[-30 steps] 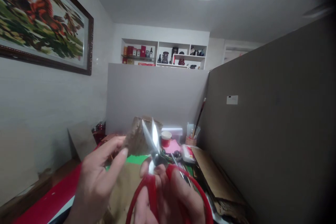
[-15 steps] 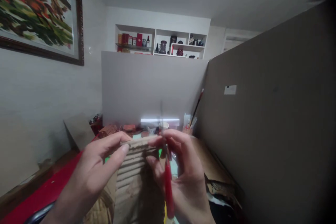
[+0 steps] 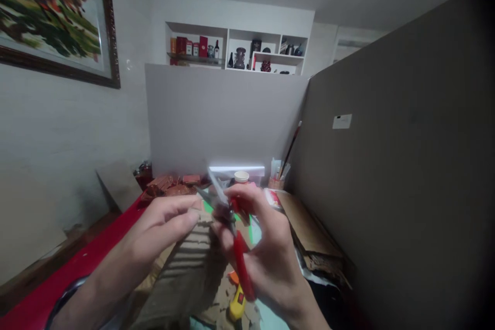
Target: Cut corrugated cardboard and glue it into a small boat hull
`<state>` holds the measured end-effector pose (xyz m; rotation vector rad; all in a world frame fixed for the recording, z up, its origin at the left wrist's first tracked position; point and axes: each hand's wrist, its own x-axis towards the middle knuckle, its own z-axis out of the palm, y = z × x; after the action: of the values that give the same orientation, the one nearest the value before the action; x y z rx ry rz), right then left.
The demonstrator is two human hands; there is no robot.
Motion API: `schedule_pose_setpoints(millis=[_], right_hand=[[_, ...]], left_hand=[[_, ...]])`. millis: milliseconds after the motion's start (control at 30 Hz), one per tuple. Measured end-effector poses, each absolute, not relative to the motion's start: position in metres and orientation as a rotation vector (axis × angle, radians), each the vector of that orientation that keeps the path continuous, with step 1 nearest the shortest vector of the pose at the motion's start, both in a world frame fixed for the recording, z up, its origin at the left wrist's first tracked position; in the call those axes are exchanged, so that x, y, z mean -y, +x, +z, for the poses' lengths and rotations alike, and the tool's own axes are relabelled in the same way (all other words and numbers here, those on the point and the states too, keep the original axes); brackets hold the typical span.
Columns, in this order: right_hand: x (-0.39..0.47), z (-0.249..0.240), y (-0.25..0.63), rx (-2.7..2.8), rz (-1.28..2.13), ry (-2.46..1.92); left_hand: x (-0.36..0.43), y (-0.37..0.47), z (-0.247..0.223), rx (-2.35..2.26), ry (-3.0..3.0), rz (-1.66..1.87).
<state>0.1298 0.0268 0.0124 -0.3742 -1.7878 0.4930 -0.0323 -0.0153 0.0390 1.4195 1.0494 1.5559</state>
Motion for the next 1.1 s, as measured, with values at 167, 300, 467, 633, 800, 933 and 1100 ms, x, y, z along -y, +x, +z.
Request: schedule_pose_setpoints(millis=[167, 300, 467, 633, 800, 933, 1100], right_hand=[[-0.027, 0.017, 0.132, 1.802, 0.456, -0.375], [-0.027, 0.017, 0.132, 1.797, 0.431, -0.4], [-0.027, 0.014, 0.133, 1.85, 0.368, -0.397], [-0.034, 0.012, 0.134, 1.865, 0.067, -0.349], [-0.032, 0.014, 0.138, 1.861, 0.195, -0.39], [-0.028, 0.019, 0.142, 1.802, 0.601, -0.473], [-0.032, 0.02, 0.135, 1.611, 0.993, -0.444]], left_hand=[[0.012, -0.037, 0.037, -1.05, 1.423, 1.412], [0.011, -0.04, 0.04, -1.056, 1.448, 1.264], [0.008, -0.038, 0.046, -1.047, 1.587, 1.339], [0.001, -0.037, 0.041, -1.008, 1.538, 1.395], [-0.002, -0.043, 0.033, -1.066, 1.532, 1.285], [0.001, -0.045, 0.034, -1.141, 1.593, 1.197], [0.001, -0.042, 0.038, -1.221, 1.89, 1.287]])
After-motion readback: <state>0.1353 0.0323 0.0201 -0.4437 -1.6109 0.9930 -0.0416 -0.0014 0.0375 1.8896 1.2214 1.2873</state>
